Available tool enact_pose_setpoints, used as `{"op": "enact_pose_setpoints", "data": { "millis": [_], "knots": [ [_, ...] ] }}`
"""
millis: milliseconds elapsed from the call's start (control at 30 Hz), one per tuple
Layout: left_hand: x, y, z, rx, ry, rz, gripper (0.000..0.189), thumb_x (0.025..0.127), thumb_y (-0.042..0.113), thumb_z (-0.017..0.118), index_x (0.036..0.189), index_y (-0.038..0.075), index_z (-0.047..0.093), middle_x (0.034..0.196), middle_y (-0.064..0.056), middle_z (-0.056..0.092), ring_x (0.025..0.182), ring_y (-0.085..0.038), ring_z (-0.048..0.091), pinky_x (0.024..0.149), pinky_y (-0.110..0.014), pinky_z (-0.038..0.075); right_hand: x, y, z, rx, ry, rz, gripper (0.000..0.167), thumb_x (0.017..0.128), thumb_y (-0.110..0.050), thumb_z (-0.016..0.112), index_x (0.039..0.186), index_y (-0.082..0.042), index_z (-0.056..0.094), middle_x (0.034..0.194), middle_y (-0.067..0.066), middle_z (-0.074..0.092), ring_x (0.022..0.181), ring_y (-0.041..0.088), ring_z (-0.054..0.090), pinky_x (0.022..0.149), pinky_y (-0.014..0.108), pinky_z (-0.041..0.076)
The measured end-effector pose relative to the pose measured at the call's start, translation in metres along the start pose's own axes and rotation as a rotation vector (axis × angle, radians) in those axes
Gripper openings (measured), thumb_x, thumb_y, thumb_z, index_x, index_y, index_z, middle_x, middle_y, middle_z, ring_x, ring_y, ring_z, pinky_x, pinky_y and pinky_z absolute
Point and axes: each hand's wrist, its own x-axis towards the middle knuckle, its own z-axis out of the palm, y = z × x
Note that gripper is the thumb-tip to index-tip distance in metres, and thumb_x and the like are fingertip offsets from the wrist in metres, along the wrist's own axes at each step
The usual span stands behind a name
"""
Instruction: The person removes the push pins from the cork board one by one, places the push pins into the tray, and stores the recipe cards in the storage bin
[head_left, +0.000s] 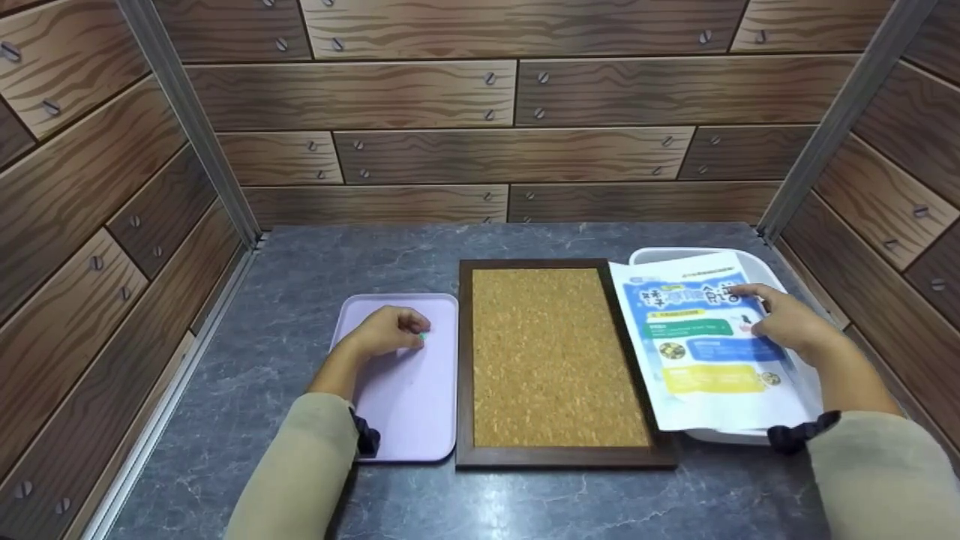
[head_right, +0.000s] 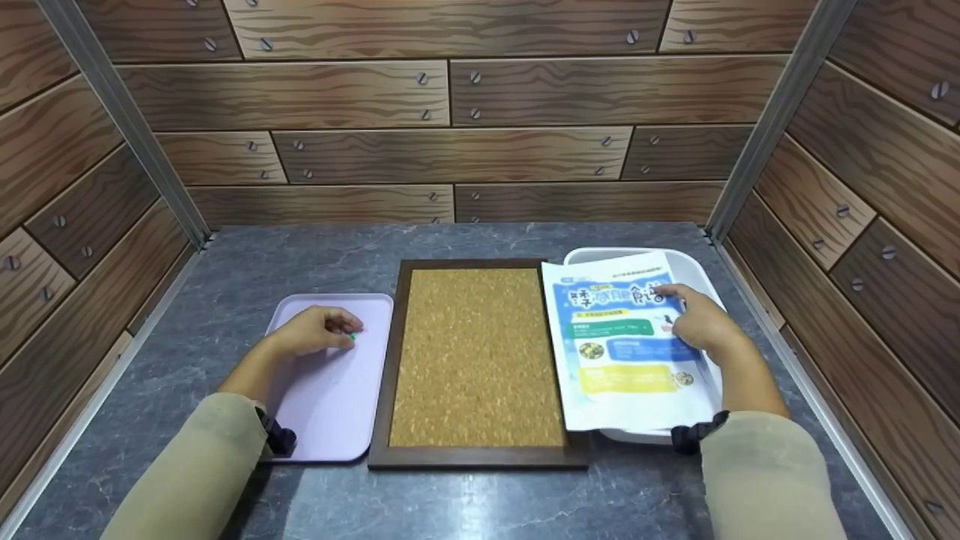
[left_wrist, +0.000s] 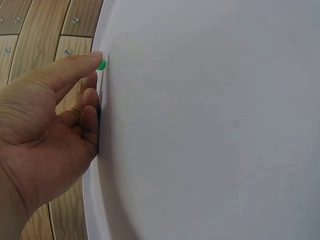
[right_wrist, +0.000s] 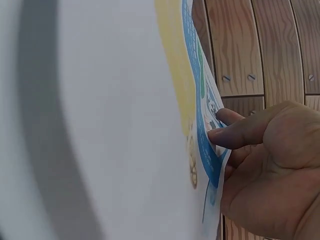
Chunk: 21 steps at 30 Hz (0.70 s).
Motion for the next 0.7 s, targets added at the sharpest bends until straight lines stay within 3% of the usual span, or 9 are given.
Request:
{"op": "enact_pose_setpoints", "data": {
  "millis": [200, 467, 600, 700],
  "knots": [
    [-0.001, 0.001, -0.001, -0.035, -0.012, 0.031, 0.033, 0.093, 0.007, 0.081, 0.126, 0.004, 0.076, 0.123, -0.015, 0.076, 0.110, -0.020, 0.066, 0.090, -0.026, 0.050, -0.004, 0.010, -0.007, 0.024, 0.016, 0.032, 0.082, 0.094, 0.015, 0.050, 0.170, 0.000, 0.020, 0.164, 0.052, 0.009, 0.117, 0.045, 0.055, 0.078, 0.025, 0.055],
    [-0.004, -0.002, -0.004, -0.090, 0.001, 0.054, 0.037, 0.094, 0.009, 0.079, 0.130, 0.003, 0.075, 0.127, -0.017, 0.074, 0.117, -0.026, 0.066, 0.100, -0.034, 0.050, -0.006, 0.024, -0.018, 0.128, 0.009, 0.065, 0.083, 0.099, 0.011, 0.049, 0.172, -0.006, 0.013, 0.166, 0.048, 0.010, 0.094, 0.016, 0.067, 0.079, 0.029, 0.061],
    [-0.004, -0.003, -0.004, -0.104, 0.006, 0.057, 0.036, 0.096, 0.010, 0.078, 0.131, 0.003, 0.074, 0.130, -0.018, 0.073, 0.120, -0.028, 0.066, 0.100, -0.033, 0.050, -0.007, 0.031, -0.023, 0.152, 0.022, 0.093, 0.084, 0.101, 0.008, 0.051, 0.173, -0.012, 0.012, 0.169, 0.047, 0.006, 0.094, 0.016, 0.068, 0.081, 0.029, 0.062],
    [-0.004, -0.006, -0.005, -0.115, 0.008, 0.063, 0.036, 0.097, 0.009, 0.078, 0.131, 0.002, 0.073, 0.131, -0.020, 0.073, 0.119, -0.028, 0.066, 0.097, -0.030, 0.049, -0.006, 0.033, -0.024, 0.096, 0.047, 0.082, 0.084, 0.099, 0.009, 0.051, 0.172, -0.009, 0.014, 0.166, 0.050, 0.008, 0.102, 0.027, 0.066, 0.078, 0.028, 0.060]
  ]
}}
